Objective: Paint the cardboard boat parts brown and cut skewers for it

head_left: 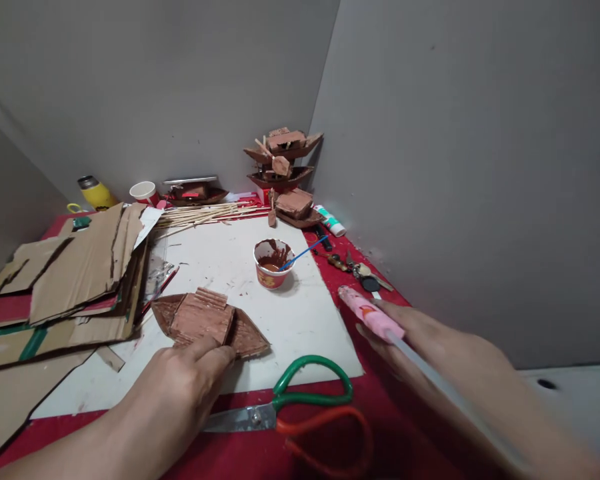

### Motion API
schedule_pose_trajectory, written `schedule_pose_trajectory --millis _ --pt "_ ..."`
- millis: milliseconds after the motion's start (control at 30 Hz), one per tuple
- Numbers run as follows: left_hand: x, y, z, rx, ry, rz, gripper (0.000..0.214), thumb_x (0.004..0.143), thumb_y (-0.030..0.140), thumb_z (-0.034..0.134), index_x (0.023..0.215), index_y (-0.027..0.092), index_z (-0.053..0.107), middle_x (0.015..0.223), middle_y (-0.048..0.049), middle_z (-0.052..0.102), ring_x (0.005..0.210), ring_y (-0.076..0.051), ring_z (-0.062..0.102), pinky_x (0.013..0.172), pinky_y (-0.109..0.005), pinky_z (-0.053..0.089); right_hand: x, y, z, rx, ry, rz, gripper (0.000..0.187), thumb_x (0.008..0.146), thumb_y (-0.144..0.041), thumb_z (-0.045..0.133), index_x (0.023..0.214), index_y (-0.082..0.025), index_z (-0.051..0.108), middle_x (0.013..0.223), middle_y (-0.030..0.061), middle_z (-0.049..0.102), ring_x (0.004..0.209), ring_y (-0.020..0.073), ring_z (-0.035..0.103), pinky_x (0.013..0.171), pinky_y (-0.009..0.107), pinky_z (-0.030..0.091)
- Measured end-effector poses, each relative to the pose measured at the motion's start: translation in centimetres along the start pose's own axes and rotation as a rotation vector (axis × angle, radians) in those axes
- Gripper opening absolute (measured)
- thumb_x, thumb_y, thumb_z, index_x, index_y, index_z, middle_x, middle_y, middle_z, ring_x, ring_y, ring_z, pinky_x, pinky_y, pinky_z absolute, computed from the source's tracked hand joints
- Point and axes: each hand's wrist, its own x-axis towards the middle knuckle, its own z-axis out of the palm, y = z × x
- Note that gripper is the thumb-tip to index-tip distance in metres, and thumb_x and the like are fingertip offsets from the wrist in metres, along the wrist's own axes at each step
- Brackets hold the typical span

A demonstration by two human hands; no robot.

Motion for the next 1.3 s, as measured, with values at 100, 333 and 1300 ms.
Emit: schedule_pose_trajectory --millis 100,333,1300 --pt "-0.7 -0.4 0.5 -0.013 0.081 0.050 0.031 0.094 0.006 0.042 0.105 0.017 0.068 0.080 -0.0052 0.073 0.058 -0.015 0.070 0.050 -0.022 0.052 0.0 0.7 1.1 -0.129 -0.071 0.040 0.039 0.093 -0.031 0.052 0.123 -0.013 0.070 0.115 0.0185 0.078 0.086 0.0374 0.080 0.062 0.044 0.066" --pt "-1.3 -1.1 1.1 0.022 0.170 0.146 0.030 0.097 0.008 0.042 0.117 0.015 0.063 0.095 -0.0105 0.077 0.066 -0.019 0.076 0.057 -0.026 0.061 -2.9 -0.1 -0.7 0.068 0.098 -0.174 0.043 0.100 -0.049 0.049 0.126 -0.020 0.067 0.121 0.0143 0.077 0.096 0.0320 0.079 0.076 0.043 0.066" --pt "0.2 -1.6 0.5 -0.145 0.052 0.081 0.043 0.083 -0.001 0.044 0.108 0.021 0.072 0.084 -0.0058 0.077 0.074 -0.018 0.074 0.067 -0.024 0.059 5.3 -10.4 3.4 0.472 -0.253 -0.553 0.023 0.095 -0.031 0.067 0.111 -0.018 0.076 0.096 0.0107 0.081 0.086 0.0213 0.076 0.078 0.027 0.052"
